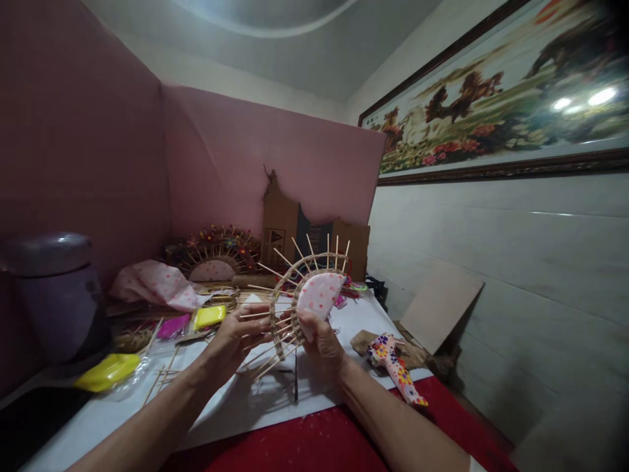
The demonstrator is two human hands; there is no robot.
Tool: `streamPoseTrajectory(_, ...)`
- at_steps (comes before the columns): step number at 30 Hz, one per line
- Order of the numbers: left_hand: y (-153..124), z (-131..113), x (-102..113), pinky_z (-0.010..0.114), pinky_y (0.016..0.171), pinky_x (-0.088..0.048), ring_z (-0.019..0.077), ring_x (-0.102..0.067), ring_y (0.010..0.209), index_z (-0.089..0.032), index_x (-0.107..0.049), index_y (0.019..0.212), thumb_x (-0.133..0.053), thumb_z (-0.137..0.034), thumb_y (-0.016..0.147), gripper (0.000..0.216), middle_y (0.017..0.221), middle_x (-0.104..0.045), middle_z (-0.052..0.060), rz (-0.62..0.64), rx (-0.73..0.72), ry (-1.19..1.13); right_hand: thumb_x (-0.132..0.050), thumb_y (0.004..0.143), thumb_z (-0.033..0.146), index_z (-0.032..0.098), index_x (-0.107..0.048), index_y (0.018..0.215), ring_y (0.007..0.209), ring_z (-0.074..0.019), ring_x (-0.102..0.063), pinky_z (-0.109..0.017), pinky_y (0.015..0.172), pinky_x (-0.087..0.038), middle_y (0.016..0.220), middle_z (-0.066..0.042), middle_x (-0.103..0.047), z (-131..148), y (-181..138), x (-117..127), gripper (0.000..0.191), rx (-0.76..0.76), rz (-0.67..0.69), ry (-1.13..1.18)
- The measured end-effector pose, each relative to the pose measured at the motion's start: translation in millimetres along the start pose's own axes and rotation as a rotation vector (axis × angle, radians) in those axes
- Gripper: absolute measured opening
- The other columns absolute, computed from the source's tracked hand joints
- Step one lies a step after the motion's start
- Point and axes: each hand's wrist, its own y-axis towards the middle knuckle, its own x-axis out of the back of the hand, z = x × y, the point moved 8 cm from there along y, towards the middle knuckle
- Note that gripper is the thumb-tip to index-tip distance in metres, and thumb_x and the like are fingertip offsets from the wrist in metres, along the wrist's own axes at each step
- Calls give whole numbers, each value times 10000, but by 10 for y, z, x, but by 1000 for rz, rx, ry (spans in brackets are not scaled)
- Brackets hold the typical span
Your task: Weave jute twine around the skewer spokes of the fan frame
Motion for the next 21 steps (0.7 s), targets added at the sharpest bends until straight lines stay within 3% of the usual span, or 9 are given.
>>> streamPoseTrajectory(9,-18,11,8,322,806,-455,229,-633,875,-113,-606,978,-685,-192,661,335,967,-677,139,31,-17,52,-575,642,266,154,-625,792,753,-188,-565,-270,632,-434,754,-47,-645,18,19,38,194,28,-70,17)
streamPoseTrajectory(21,-50,3,-17,262,723,-446,157,-619,765,-143,-666,840,-675,-267,673,208,849,-688,82,-13,-16,82,-525,696,283,139,-639,795,778,-185,-562,-299,738,-426,782,-56,-643,2,-2,-24,209,38,19,-56)
